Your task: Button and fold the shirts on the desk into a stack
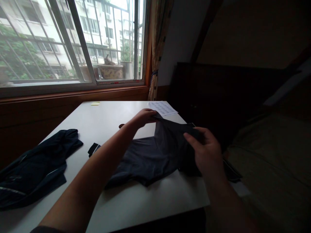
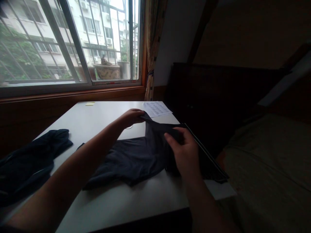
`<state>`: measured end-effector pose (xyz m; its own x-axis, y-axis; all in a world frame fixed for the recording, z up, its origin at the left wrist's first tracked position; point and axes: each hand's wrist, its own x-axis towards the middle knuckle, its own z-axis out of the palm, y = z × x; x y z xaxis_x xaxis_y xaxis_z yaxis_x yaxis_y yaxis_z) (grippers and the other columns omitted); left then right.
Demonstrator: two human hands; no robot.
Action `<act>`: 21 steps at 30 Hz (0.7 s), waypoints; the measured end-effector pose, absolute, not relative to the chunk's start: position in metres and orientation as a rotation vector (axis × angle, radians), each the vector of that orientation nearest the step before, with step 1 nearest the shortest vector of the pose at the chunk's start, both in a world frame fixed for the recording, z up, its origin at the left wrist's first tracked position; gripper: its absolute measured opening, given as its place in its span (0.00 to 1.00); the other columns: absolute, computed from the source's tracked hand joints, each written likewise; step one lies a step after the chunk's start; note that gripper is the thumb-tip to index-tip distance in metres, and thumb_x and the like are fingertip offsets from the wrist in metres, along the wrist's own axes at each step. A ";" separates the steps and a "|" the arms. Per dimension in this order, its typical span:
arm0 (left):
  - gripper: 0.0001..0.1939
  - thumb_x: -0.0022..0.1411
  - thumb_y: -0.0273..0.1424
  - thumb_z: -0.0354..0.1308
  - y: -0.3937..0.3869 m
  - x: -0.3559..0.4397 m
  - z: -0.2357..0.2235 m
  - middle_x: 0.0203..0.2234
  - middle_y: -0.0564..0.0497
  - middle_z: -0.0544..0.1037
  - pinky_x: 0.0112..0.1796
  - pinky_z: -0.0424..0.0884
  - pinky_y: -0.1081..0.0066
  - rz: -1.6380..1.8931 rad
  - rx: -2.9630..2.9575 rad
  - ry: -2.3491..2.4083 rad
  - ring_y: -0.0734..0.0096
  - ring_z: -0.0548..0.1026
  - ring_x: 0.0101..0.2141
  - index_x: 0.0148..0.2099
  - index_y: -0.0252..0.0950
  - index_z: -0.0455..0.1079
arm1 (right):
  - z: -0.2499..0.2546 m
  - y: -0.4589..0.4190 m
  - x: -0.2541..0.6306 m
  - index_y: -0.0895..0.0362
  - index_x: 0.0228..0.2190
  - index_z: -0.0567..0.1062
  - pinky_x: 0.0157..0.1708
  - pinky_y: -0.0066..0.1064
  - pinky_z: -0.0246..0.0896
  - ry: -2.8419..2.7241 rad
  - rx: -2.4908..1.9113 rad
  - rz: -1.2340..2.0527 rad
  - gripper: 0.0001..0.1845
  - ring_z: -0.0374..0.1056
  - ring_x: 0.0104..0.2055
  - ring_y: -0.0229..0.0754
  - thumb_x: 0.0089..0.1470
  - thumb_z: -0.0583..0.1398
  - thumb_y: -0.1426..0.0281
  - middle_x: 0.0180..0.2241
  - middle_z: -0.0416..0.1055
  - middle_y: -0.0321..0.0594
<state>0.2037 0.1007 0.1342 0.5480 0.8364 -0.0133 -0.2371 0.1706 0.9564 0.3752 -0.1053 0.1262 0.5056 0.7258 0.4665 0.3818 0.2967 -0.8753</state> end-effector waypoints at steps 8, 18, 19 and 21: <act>0.19 0.54 0.33 0.69 0.092 0.052 0.161 0.25 0.53 0.73 0.22 0.64 0.78 0.924 1.538 0.962 0.78 0.70 0.23 0.48 0.34 0.73 | 0.126 -0.112 0.220 0.52 0.47 0.71 0.47 0.38 0.68 -1.862 -0.811 0.103 0.12 0.69 0.43 0.44 0.62 0.57 0.74 0.40 0.73 0.41; 0.29 0.51 0.44 0.65 0.075 -0.076 0.065 0.27 0.51 0.77 0.26 0.68 0.72 0.694 1.679 1.510 0.65 0.75 0.28 0.52 0.34 0.70 | 0.021 -0.107 0.095 0.58 0.49 0.72 0.38 0.37 0.68 -2.478 -0.672 0.130 0.14 0.70 0.41 0.47 0.65 0.53 0.67 0.41 0.75 0.46; 0.27 0.51 0.43 0.64 0.075 -0.080 0.054 0.28 0.50 0.78 0.28 0.70 0.70 0.703 1.724 1.560 0.63 0.76 0.29 0.50 0.33 0.71 | 0.019 -0.108 0.099 0.56 0.48 0.72 0.39 0.36 0.69 -2.476 -0.665 0.187 0.14 0.70 0.41 0.46 0.64 0.54 0.65 0.41 0.76 0.45; 0.24 0.51 0.40 0.63 0.073 -0.083 0.038 0.33 0.45 0.79 0.36 0.73 0.63 0.743 1.807 1.640 0.57 0.77 0.34 0.48 0.32 0.73 | 0.023 -0.106 0.118 0.54 0.48 0.73 0.41 0.35 0.69 -2.448 -0.655 0.284 0.15 0.71 0.41 0.44 0.64 0.55 0.62 0.42 0.77 0.43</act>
<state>-0.0828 0.0725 0.0375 0.0882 0.9959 0.0200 0.6714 -0.0743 0.7374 0.1179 -0.1063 0.0235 -0.7094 0.5133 0.4830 0.3890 0.8566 -0.3389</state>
